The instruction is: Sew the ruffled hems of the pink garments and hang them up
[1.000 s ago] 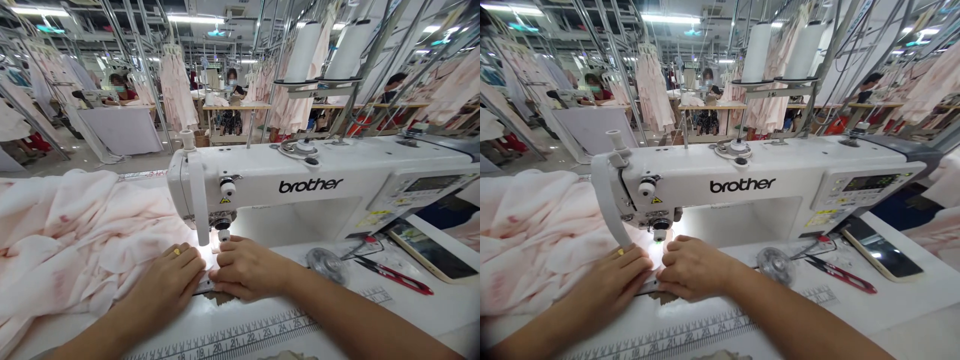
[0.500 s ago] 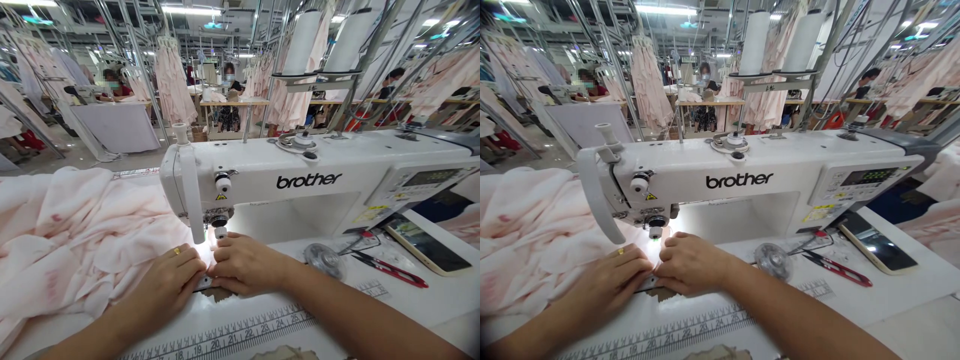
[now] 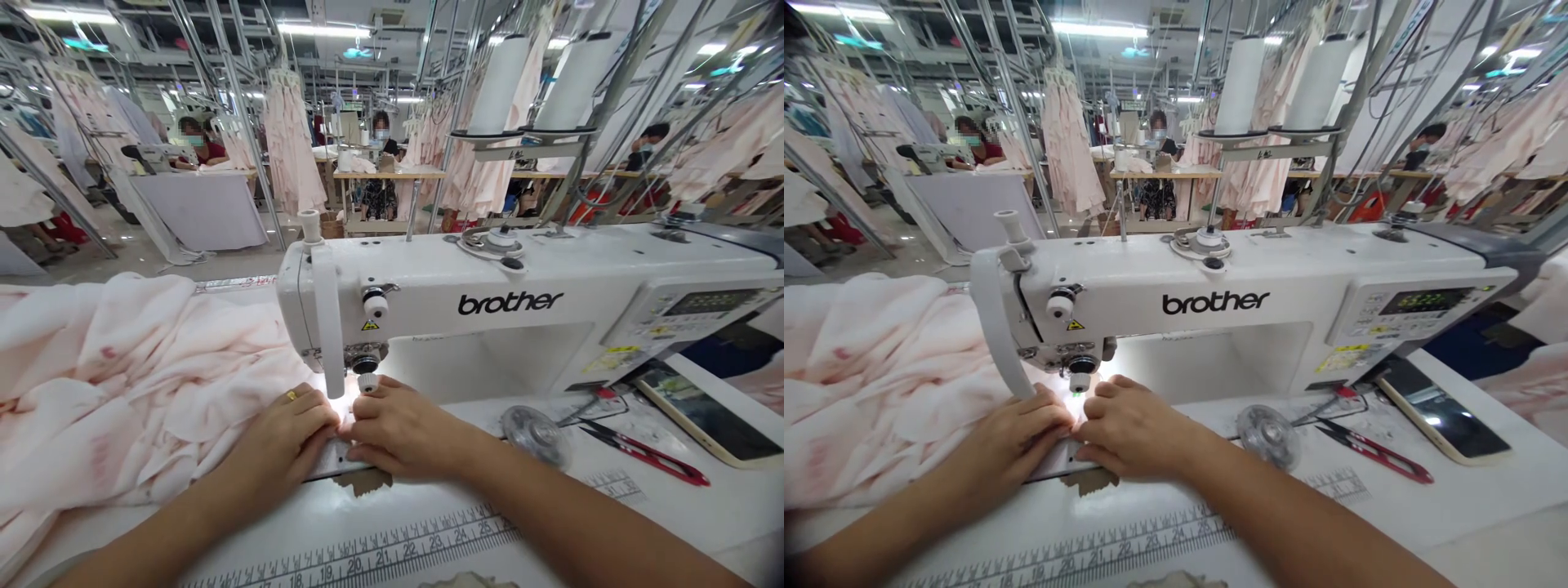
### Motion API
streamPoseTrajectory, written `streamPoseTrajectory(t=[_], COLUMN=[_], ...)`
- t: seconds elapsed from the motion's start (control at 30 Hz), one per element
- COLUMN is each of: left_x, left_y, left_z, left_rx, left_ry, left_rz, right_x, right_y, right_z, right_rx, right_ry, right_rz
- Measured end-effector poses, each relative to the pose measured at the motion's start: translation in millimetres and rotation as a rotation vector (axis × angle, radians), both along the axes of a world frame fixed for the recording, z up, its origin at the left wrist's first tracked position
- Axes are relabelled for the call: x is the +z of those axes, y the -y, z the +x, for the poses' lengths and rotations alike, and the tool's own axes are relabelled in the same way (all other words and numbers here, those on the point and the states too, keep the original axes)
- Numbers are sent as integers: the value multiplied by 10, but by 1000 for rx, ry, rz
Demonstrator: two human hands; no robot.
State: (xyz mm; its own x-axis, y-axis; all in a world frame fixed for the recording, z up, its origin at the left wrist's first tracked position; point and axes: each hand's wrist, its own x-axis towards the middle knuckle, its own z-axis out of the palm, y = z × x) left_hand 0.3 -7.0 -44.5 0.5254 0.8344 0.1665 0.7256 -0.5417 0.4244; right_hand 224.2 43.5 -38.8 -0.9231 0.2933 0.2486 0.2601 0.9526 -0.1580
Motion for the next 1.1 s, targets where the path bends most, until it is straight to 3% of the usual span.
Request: streamPoseTrajectory(t=[0.27,0.47,0.6,1.1], left_x=[-6,-9,-14,20], left_y=[-33,-97,-123,-158], left_z=[-52,-96,-113,-123], left_rx=[138,29,28,-179], left_ry=[60,138,163,132], left_rz=[-3,1,5,124], right_x=[16,37,46,7], right_y=[0,27,31,-46], right_z=[-23,-26,-22,-1], right_rx=[-112,-114,-117,-93], right_ry=[0,45,35,-37], right_rz=[-14,-38,-22,-13])
